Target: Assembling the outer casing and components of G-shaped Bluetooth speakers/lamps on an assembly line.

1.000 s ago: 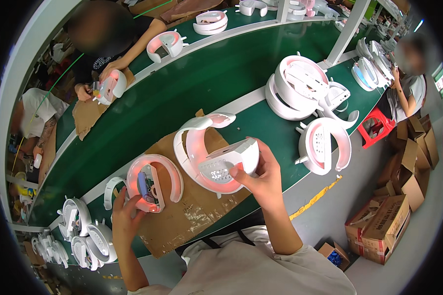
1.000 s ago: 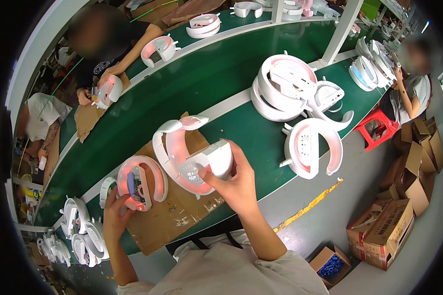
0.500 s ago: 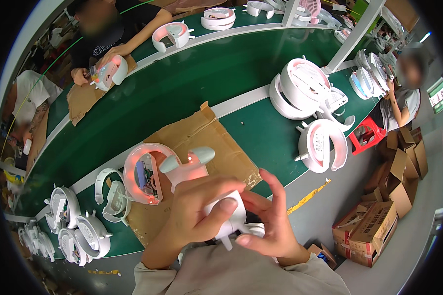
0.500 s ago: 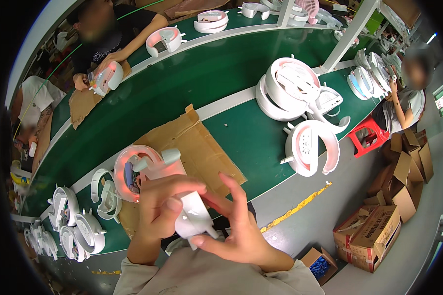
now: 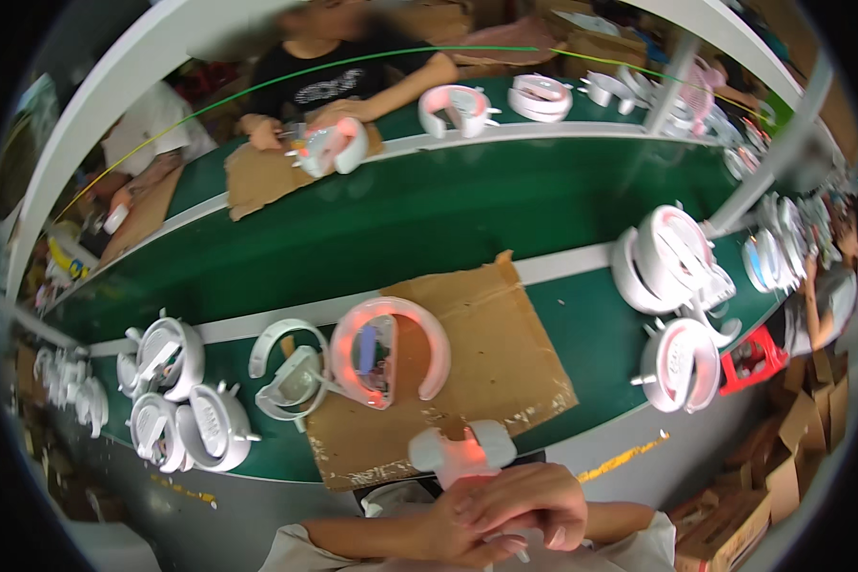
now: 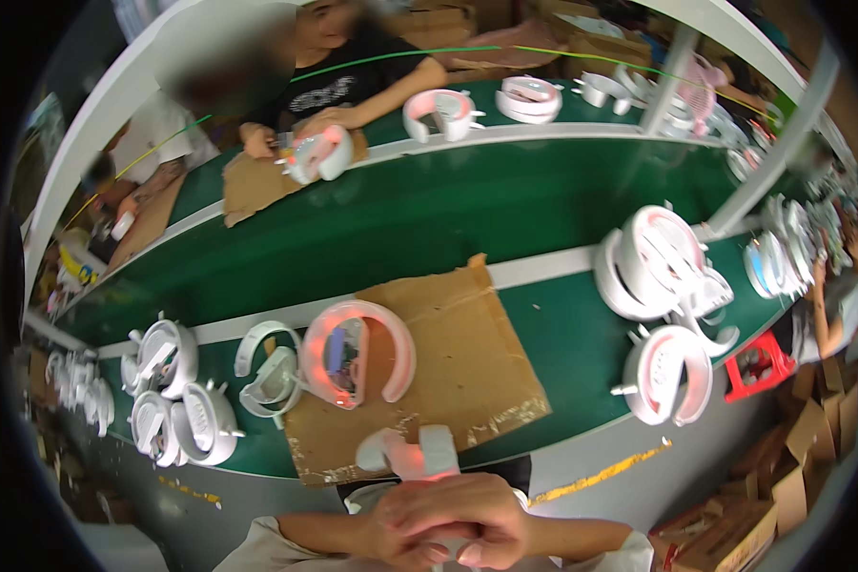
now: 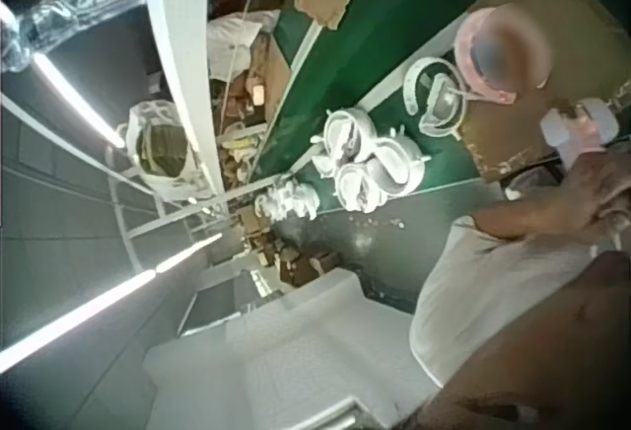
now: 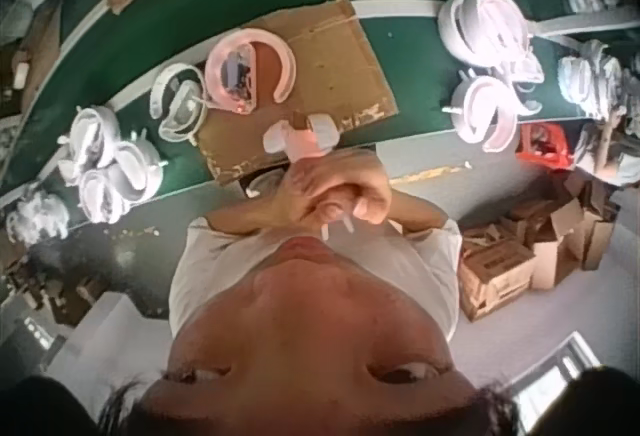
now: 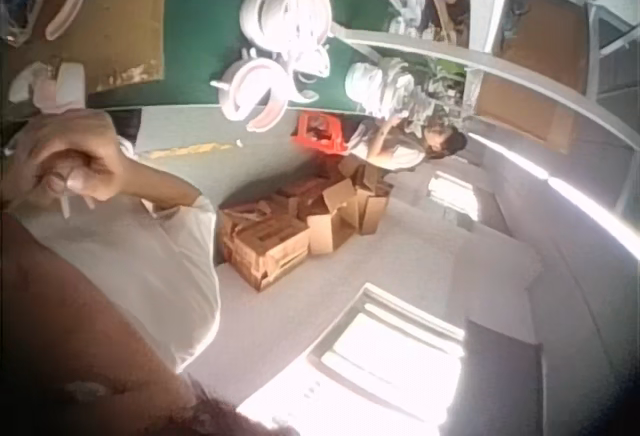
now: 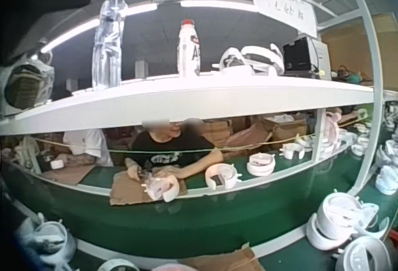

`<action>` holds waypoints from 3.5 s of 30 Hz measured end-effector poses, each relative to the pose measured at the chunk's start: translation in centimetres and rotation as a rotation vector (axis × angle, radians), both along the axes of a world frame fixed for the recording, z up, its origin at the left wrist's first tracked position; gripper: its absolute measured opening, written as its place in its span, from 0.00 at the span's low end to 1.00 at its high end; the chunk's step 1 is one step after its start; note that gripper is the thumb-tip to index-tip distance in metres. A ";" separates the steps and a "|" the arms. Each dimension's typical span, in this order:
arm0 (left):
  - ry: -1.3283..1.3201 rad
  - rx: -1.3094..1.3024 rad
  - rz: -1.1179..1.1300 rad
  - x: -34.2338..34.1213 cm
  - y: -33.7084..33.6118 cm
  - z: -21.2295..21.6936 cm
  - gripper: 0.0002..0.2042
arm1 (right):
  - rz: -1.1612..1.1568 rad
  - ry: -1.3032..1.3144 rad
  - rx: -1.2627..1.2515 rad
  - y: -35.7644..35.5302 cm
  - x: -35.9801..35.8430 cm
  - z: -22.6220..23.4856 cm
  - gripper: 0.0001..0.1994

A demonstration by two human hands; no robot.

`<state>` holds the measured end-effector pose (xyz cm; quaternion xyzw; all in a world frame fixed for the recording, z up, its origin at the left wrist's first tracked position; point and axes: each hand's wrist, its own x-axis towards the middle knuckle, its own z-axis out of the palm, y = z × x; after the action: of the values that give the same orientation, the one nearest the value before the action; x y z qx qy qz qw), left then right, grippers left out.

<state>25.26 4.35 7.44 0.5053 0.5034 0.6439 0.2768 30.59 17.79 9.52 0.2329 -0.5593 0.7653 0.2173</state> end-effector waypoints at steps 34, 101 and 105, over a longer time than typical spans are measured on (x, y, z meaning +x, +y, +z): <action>0.245 0.232 0.086 -1.5 -0.5 0.0 0.08 | -0.407 -0.117 0.663 -2.0 1.0 0.2 0.22; 0.127 -0.093 -0.112 -6.5 -3.5 -2.7 0.20 | -0.002 -0.790 0.136 -4.2 2.3 -7.8 0.30; -0.032 -0.187 -0.055 -5.6 -2.4 -2.4 0.37 | -0.122 -1.003 -0.015 -4.8 1.8 -7.5 0.34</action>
<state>19.62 1.97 5.02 0.4806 0.5426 0.5942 0.3485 32.43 12.99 2.05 -0.1982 -0.6019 0.7729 -0.0323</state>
